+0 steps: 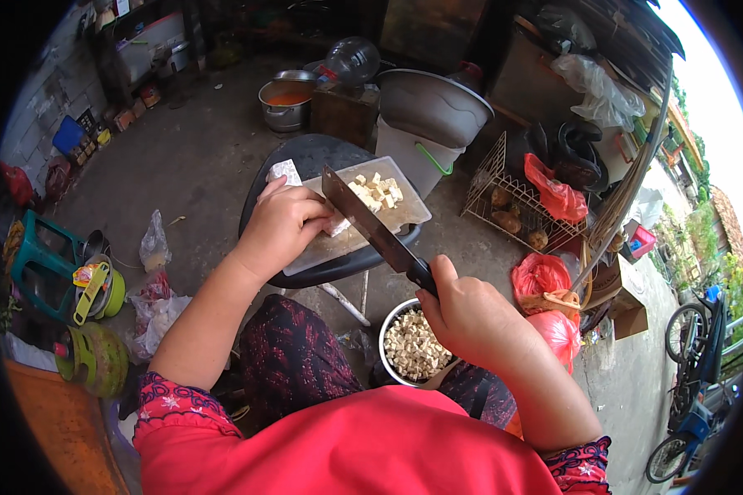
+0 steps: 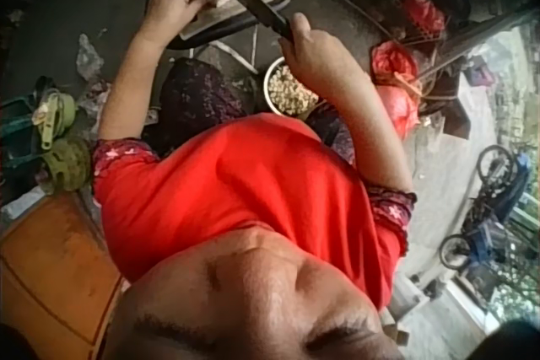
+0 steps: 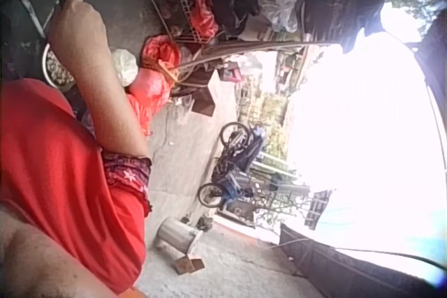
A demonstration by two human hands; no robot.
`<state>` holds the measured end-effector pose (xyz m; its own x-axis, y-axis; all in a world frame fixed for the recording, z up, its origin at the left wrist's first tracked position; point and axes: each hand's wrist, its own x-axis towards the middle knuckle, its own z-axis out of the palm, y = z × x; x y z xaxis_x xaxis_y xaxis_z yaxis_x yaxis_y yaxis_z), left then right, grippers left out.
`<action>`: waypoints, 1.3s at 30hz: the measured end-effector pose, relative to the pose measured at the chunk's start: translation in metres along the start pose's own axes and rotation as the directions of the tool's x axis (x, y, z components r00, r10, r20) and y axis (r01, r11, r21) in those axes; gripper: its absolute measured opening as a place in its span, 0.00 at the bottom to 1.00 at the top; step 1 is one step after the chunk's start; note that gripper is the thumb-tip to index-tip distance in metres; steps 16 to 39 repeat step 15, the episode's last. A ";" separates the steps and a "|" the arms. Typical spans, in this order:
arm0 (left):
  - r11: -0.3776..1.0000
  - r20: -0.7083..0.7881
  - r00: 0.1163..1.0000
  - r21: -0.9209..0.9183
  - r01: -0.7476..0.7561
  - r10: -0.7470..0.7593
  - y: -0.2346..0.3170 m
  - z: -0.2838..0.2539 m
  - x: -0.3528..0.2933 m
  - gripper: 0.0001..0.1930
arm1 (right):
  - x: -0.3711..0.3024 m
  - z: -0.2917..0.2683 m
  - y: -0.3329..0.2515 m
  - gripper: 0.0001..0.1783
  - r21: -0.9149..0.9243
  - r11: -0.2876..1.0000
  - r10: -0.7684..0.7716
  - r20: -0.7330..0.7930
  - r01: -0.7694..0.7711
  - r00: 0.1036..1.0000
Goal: The person cuts a block of tempeh into small cubes using a cleaver on a small stool, then transfers the pieces into a metal bowl.
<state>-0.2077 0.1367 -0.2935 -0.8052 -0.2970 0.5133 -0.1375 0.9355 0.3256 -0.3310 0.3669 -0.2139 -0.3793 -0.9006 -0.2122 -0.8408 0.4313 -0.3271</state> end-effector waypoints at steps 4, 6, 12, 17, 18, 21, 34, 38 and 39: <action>1.000 -0.031 0.999 0.001 -0.011 0.011 -0.006 0.004 -0.002 0.05 | 0.011 0.008 0.010 0.15 0.031 0.999 -0.027 0.051 0.025 0.998; 1.000 -0.036 0.999 0.000 -0.012 0.012 -0.008 0.006 -0.002 0.05 | 0.015 0.012 0.012 0.15 0.038 0.999 -0.018 0.062 0.016 0.998; 0.999 -0.054 0.999 0.052 0.006 -0.003 -0.001 0.004 -0.003 0.05 | 0.007 0.002 0.018 0.16 0.105 0.993 -0.054 0.003 0.054 0.999; 0.997 -0.058 0.998 0.077 0.030 -0.026 0.004 0.001 -0.006 0.06 | -0.001 -0.004 0.011 0.15 0.094 0.995 -0.033 -0.048 0.038 0.998; 0.997 -0.058 0.998 0.077 0.030 -0.026 0.004 0.001 -0.006 0.06 | -0.001 -0.004 0.011 0.15 0.094 0.995 -0.033 -0.048 0.038 0.998; 0.997 -0.058 0.998 0.077 0.030 -0.026 0.004 0.001 -0.006 0.06 | -0.001 -0.004 0.011 0.15 0.094 0.995 -0.033 -0.048 0.038 0.998; 0.997 -0.058 0.998 0.077 0.030 -0.026 0.004 0.001 -0.006 0.06 | -0.001 -0.004 0.011 0.15 0.094 0.995 -0.033 -0.048 0.038 0.998; 0.997 -0.058 0.998 0.077 0.030 -0.026 0.004 0.001 -0.006 0.06 | -0.001 -0.004 0.011 0.15 0.094 0.995 -0.033 -0.048 0.038 0.998; 0.997 -0.058 0.998 0.077 0.030 -0.026 0.004 0.001 -0.006 0.06 | -0.001 -0.004 0.011 0.15 0.094 0.995 -0.033 -0.048 0.038 0.998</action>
